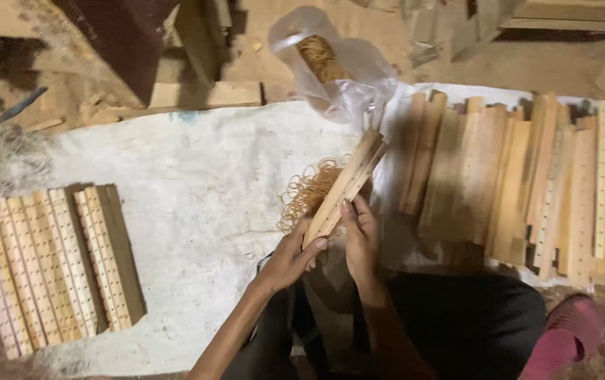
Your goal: Wrapping rubber bands around the ends of wooden slats and stacking them.
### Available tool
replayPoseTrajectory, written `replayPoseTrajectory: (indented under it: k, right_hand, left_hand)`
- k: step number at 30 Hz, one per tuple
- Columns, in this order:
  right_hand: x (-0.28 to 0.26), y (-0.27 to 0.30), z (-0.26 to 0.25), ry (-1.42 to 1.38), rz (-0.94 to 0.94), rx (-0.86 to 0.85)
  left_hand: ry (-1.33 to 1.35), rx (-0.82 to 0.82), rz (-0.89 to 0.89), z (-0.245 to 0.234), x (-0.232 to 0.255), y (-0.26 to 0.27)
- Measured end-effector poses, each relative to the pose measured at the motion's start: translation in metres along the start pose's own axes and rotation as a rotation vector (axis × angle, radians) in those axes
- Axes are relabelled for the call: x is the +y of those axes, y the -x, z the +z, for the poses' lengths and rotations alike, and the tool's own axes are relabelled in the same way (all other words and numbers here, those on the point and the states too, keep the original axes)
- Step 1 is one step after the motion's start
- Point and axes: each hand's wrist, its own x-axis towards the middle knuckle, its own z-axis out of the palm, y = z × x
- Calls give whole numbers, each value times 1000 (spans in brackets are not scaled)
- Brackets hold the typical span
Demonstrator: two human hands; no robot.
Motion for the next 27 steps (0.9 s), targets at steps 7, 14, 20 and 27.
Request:
replayPoseTrajectory:
  k: [7, 14, 20, 27]
  right_hand:
    - [-28, 3, 48, 107, -21, -150]
    - [-2, -13, 34, 105, 25, -234]
    - [-34, -15, 41, 105, 139, -286]
    - [-31, -25, 41, 67, 291, -236]
  left_hand:
    - [124, 121, -58, -8, 6, 20]
    - [309, 115, -67, -5, -1, 21]
    - [429, 62, -32, -1, 10, 11]
    - [538, 70, -74, 1, 15, 6]
